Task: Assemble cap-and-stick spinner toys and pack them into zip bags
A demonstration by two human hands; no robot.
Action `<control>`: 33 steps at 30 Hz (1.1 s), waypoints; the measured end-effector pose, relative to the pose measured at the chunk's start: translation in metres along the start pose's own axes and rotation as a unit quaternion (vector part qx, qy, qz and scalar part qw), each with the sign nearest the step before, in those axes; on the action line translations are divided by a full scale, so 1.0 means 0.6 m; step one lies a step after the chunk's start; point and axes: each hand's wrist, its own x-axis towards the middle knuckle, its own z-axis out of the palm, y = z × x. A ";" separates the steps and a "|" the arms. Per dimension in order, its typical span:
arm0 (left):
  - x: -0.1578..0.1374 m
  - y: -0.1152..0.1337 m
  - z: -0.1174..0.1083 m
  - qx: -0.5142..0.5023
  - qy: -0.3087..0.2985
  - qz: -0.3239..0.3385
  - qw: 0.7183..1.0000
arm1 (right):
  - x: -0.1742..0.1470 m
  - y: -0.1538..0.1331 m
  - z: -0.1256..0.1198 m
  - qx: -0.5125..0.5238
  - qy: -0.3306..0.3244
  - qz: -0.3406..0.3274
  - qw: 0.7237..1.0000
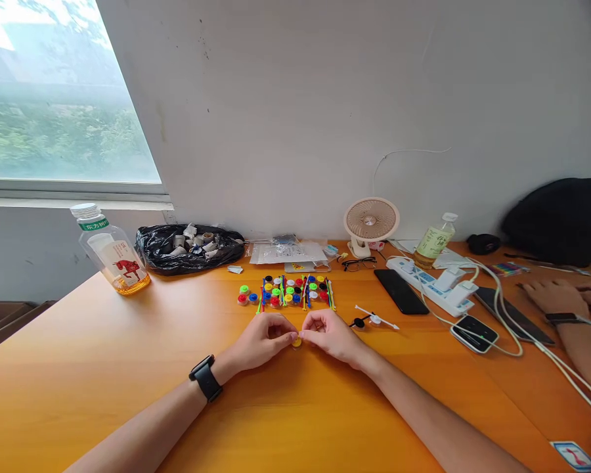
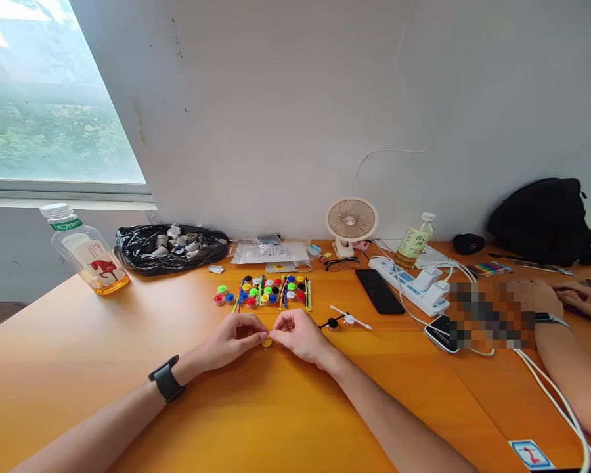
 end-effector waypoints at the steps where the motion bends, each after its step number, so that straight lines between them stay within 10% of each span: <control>1: 0.000 -0.001 0.000 -0.001 0.001 -0.001 1.000 | 0.001 0.000 0.000 0.003 -0.001 0.003 1.000; 33: 0.012 0.003 0.016 0.003 0.027 -0.090 0.996 | 0.001 -0.001 0.000 -0.037 -0.040 0.033 0.998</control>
